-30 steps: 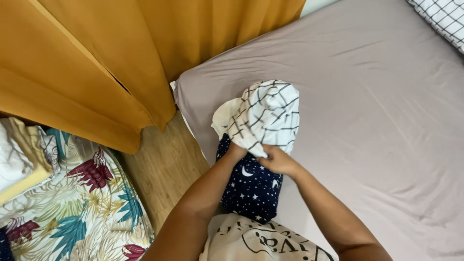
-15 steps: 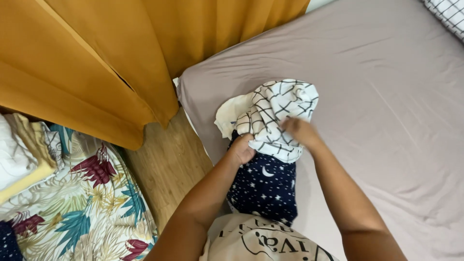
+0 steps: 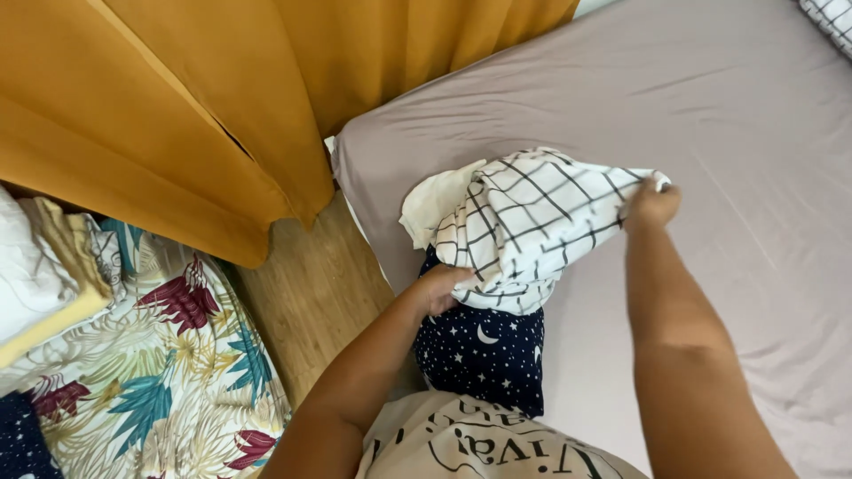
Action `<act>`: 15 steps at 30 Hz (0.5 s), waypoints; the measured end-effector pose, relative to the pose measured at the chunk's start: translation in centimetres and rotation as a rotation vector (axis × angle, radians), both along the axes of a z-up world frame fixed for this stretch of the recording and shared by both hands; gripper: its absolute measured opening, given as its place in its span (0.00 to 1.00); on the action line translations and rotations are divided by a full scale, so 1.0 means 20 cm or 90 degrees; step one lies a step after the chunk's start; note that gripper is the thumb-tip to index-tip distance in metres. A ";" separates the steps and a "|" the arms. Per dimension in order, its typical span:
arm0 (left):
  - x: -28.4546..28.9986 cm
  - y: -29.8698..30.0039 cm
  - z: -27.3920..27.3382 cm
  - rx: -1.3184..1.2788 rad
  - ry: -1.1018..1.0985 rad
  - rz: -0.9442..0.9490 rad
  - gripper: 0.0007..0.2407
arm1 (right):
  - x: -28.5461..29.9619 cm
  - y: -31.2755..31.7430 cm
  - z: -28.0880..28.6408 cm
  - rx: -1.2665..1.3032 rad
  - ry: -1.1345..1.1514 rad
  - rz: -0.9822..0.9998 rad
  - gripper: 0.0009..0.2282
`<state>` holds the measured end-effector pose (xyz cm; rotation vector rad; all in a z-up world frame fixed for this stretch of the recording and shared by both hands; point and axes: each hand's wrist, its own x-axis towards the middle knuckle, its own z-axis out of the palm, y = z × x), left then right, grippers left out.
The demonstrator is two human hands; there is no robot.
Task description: The person places a pillow on a bed and inserts it into a white pillowcase with a black grid pattern. They adjust the pillowcase by hand, tucking the edges and smoothing the fabric to fit the pillow.
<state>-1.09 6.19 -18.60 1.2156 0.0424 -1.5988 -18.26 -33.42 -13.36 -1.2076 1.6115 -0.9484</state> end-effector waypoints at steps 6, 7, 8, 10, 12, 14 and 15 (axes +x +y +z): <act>-0.04 -0.05 -0.14 -0.131 0.077 0.086 0.16 | -0.03 0.40 0.27 -0.479 0.408 0.287 0.33; -0.06 -0.05 -0.08 -0.132 0.077 0.086 0.16 | -0.02 0.57 0.31 -0.479 0.408 0.287 0.33; -0.08 -0.06 -0.03 -0.183 0.106 0.146 0.15 | -0.01 0.73 0.35 -0.339 0.318 0.397 0.28; -0.10 -0.08 -0.03 -0.236 0.133 0.206 0.15 | 0.01 1.04 0.45 -0.200 0.223 0.500 0.24; -0.12 -0.09 -0.14 -0.246 0.182 0.260 0.13 | 0.00 1.35 0.54 -0.369 0.162 0.838 0.33; -0.11 -0.09 -0.15 -0.221 0.181 0.237 0.13 | 0.01 1.46 0.57 -0.444 0.262 0.828 0.37; -0.11 -0.09 -0.15 -0.198 0.178 0.215 0.12 | 0.02 1.52 0.59 -0.521 0.362 0.814 0.40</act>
